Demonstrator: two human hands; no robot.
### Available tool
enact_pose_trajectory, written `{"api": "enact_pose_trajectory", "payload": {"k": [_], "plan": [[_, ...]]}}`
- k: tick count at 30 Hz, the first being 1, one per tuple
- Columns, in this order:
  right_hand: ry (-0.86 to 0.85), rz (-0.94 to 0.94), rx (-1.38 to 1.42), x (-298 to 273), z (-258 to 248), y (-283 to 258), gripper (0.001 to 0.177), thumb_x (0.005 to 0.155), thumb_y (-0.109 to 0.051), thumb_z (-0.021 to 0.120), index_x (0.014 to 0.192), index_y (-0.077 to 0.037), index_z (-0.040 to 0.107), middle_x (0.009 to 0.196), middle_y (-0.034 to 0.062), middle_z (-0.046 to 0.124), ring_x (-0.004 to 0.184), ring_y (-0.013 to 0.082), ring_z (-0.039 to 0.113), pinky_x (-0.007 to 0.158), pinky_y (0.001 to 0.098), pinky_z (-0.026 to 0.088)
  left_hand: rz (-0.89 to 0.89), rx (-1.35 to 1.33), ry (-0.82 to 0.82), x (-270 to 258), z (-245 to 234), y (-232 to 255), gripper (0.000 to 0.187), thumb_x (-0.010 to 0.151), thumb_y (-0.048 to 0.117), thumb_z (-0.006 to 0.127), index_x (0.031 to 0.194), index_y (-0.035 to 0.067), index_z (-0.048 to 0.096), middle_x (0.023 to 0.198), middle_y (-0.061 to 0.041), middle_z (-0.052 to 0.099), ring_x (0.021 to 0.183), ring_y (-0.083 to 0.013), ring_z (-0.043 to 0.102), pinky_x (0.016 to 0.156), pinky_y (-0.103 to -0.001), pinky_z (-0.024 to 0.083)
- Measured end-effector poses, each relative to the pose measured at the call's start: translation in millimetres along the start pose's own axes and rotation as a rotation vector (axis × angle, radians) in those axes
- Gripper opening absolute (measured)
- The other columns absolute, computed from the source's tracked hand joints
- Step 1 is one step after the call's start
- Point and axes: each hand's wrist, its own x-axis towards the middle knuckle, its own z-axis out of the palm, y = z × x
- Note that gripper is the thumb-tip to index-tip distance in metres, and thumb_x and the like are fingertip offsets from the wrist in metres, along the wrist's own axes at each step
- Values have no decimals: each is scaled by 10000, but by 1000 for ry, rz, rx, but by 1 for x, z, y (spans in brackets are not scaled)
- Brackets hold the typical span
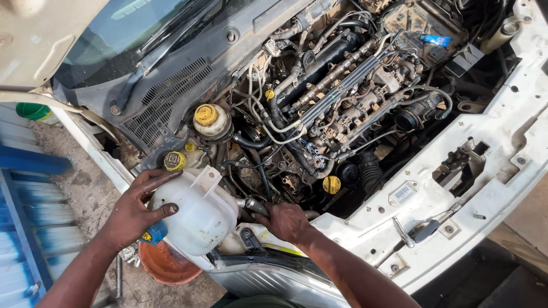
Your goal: The recorder is working on a car engine, connecting hoses and reservoir tanks.
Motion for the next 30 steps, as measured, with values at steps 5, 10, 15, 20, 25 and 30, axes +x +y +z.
{"api": "enact_pose_trajectory", "payload": {"k": [5,10,15,20,25,30], "plan": [[-67,31,-16,-3,-11,-7,585,1029,-584,441,1226,-76,656,771,195,726,756,343,733,761,496,577,134,150,-9,6,1,20,796,614,273,882,1374,262,647,1368,-31,571,1328,-219,527,1180,-411,410],[-85,23,-28,-6,-15,-8,585,1041,-577,427,1228,-69,648,771,204,730,751,334,737,751,497,575,144,184,-40,12,-3,28,835,565,298,886,1365,273,649,1388,-18,568,1328,-214,533,1163,-414,433],[-35,-34,-6,-5,-10,-1,586,1034,-585,444,1192,-68,670,816,205,730,795,348,736,789,508,570,131,221,-63,17,-3,29,857,542,309,902,1360,283,649,1413,-19,544,1330,-210,523,1136,-409,457],[-18,-36,24,-5,-8,0,567,1031,-572,460,1203,-71,664,818,198,738,823,352,735,832,522,541,112,226,-104,24,-4,36,848,543,310,902,1354,282,654,1412,-16,548,1320,-210,540,1138,-410,470],[-19,-2,20,-7,-13,-5,566,1019,-575,485,1219,-74,657,849,206,739,858,358,734,837,514,548,166,282,-150,30,-12,39,840,566,310,906,1364,267,649,1414,-29,540,1337,-228,521,1133,-425,456],[385,-320,-32,10,29,26,488,969,-541,551,1027,-81,702,767,139,749,899,354,709,786,532,539,223,358,-268,43,-23,51,861,582,314,912,1386,278,605,1521,-16,510,1378,-247,495,1132,-448,424]]}}
